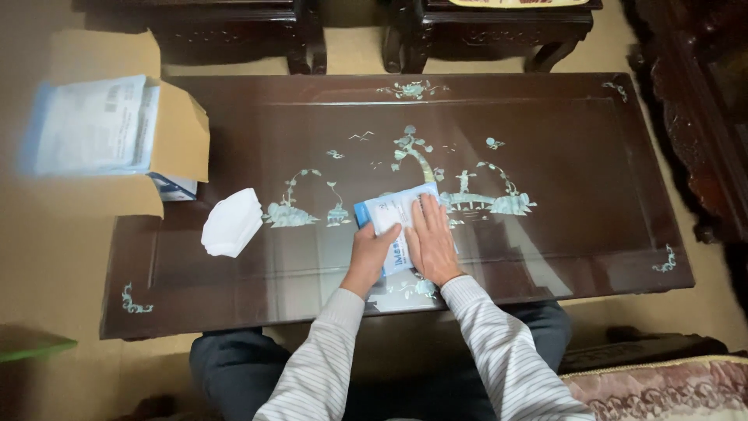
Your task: Manually unfolding face masks and inserting them into individual plastic packaging sleeves.
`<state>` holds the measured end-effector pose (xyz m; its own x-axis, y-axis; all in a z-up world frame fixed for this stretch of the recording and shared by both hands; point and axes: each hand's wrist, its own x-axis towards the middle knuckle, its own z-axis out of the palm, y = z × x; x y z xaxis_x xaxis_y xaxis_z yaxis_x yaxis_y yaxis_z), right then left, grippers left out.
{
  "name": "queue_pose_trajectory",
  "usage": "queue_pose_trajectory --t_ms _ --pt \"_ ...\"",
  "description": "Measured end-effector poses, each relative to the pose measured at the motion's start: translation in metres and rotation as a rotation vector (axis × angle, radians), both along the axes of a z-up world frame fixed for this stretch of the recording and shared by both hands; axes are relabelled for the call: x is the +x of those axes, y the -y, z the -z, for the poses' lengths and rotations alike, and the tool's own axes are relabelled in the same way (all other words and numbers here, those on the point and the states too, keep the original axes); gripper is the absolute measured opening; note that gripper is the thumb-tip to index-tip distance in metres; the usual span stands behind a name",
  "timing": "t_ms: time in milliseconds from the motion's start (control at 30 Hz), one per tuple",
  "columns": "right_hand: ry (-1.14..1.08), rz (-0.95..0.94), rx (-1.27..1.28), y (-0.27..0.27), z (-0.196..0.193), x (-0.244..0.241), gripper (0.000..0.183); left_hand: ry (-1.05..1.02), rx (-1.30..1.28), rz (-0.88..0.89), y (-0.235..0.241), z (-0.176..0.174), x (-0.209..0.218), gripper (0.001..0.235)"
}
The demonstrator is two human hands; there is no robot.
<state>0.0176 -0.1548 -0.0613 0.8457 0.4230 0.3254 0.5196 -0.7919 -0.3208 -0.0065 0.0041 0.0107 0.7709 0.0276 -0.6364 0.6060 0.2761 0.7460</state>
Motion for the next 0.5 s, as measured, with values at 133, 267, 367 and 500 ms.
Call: queue_pose_trajectory --t_ms 133,267,367,500 --pt "0.015 -0.012 -0.026 -0.003 -0.002 -0.003 0.057 0.165 0.321 -0.087 0.004 0.027 -0.003 0.040" --pt "0.011 -0.020 -0.031 -0.005 -0.005 -0.004 0.057 0.167 0.353 -0.054 0.003 0.062 0.002 0.036" --pt "0.020 -0.017 -0.045 -0.005 -0.004 -0.004 0.056 0.135 0.357 0.013 0.003 0.041 0.003 0.045" --pt "0.010 -0.020 -0.036 -0.004 0.000 -0.003 0.055 0.044 0.299 0.096 0.004 -0.019 0.000 0.059"
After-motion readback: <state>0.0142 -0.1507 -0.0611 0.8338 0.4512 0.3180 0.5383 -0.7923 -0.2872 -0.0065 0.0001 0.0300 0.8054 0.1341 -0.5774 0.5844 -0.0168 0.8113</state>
